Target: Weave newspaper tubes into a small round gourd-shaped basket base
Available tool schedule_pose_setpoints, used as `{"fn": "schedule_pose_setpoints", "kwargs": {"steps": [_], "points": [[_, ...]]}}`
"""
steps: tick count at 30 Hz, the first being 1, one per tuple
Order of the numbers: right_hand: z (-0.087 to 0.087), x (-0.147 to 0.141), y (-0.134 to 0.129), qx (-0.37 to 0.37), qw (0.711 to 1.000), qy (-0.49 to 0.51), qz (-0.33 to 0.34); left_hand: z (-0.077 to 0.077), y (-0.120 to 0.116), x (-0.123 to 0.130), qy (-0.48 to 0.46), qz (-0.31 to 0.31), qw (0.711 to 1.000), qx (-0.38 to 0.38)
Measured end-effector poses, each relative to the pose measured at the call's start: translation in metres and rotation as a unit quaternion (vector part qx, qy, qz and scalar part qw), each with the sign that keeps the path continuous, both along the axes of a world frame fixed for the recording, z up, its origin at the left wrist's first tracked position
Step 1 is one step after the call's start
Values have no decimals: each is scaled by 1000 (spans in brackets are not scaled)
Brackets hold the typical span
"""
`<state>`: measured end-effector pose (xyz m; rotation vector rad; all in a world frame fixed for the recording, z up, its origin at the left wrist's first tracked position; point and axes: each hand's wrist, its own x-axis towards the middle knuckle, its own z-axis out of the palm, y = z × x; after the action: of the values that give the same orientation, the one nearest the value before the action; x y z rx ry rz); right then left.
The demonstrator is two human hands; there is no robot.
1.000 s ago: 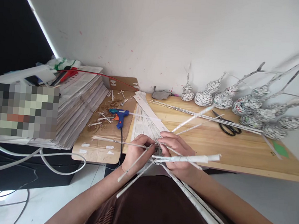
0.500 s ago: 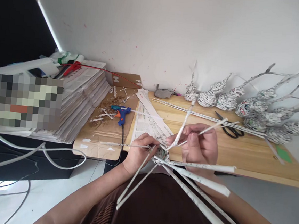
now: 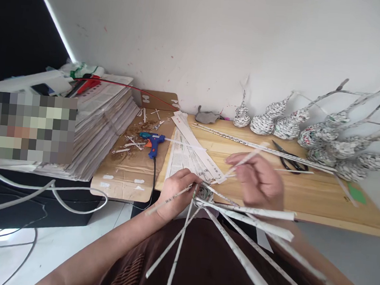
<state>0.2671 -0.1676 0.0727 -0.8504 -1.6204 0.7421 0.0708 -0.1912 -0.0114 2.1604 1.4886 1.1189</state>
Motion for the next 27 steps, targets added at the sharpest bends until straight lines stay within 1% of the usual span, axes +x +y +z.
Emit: {"fn": "schedule_pose_setpoints", "kwargs": {"steps": [2, 3, 4, 5, 8, 10, 12, 15, 18, 20, 24, 27], "points": [[-16, 4, 1, -51, 989, -135, -3, 0, 0, -1, 43, -7, 999, 10], [-26, 6, 1, -99, 979, -176, 22, 0, 0, -2, 60, -11, 998, 12], [-35, 9, 1, -147, 966, -204, 66, 1, 0, -2, 75, -14, 997, 13], [-44, 10, 0, -184, 954, -215, 97, 2, 0, -3, 87, -16, 996, 14], [-64, 11, -4, -235, 951, -175, 102, 5, 0, -2, 113, -16, 993, 26], [-69, 8, -6, -244, 956, -137, 89, 7, 0, -1, 126, -13, 991, 33], [-71, 4, -8, -245, 960, -106, 80, 8, -1, 0, 136, -8, 990, 37], [-73, -1, -9, -235, 966, -91, 53, 7, -1, 0, 136, -5, 990, 44], [-78, -4, -10, -234, 967, -100, -1, 2, 1, -1, 95, -8, 995, 40], [-83, -5, -11, -239, 967, -90, -23, -1, 2, -1, 58, -5, 998, 34], [-90, -4, -11, -198, 978, -62, 4, -4, 6, -1, 16, 5, 1000, 16], [-91, -4, -12, -174, 983, -46, 29, -3, 8, 0, -6, -8, 1000, -5]]}}
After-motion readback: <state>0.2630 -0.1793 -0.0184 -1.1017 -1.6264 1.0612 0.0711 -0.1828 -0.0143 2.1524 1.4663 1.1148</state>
